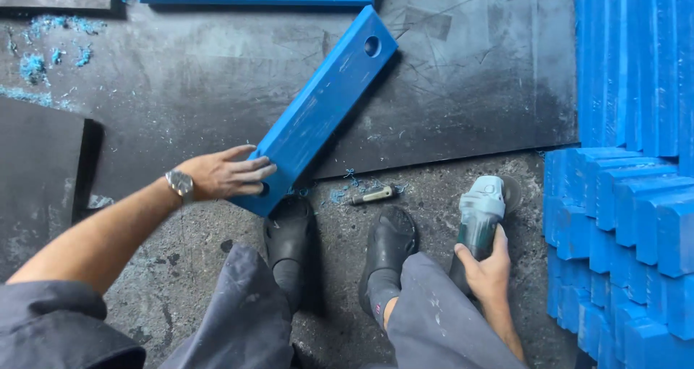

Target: Finishing blue plastic blocks using an angle grinder and a deburring tool on a workshop floor.

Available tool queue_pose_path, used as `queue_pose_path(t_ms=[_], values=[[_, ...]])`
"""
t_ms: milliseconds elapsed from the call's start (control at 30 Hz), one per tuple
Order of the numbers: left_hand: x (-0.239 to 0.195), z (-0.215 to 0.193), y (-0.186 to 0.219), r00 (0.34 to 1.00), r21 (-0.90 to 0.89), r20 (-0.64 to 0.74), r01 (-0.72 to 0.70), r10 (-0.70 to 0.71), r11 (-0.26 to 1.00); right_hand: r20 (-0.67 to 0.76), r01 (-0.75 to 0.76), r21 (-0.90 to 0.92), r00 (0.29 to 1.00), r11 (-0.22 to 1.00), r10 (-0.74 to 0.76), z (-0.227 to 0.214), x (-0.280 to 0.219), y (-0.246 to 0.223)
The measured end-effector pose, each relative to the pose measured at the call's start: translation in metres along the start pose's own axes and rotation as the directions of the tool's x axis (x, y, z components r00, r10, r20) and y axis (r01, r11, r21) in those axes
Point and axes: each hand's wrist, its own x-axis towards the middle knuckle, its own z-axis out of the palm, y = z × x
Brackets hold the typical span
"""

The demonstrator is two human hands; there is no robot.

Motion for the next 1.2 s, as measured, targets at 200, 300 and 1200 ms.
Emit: queue_pose_path(t_ms=[200,300,1200], values=[[0.001,-0.001,-0.029,0.983,-0.002,0.176,0.054,-0.053,0.999,-0.173,-0.199,-0.368,0.974,0.908,0.144,0.036,-0.006,-0.024],[0.005,0.002,-0.027,0.931,-0.122,0.077,0.365,-0.358,0.923,-0.178,-0.268,-0.447,0.962,0.853,0.209,0.039,-0.005,-0.036],[0.112,0.002,-0.003,0.371,-0.698,-0.001,0.665,-0.929,0.266,-0.037,0.153,-0.647,0.972,0.747,-0.23,0.05,-0.015,0.024]])
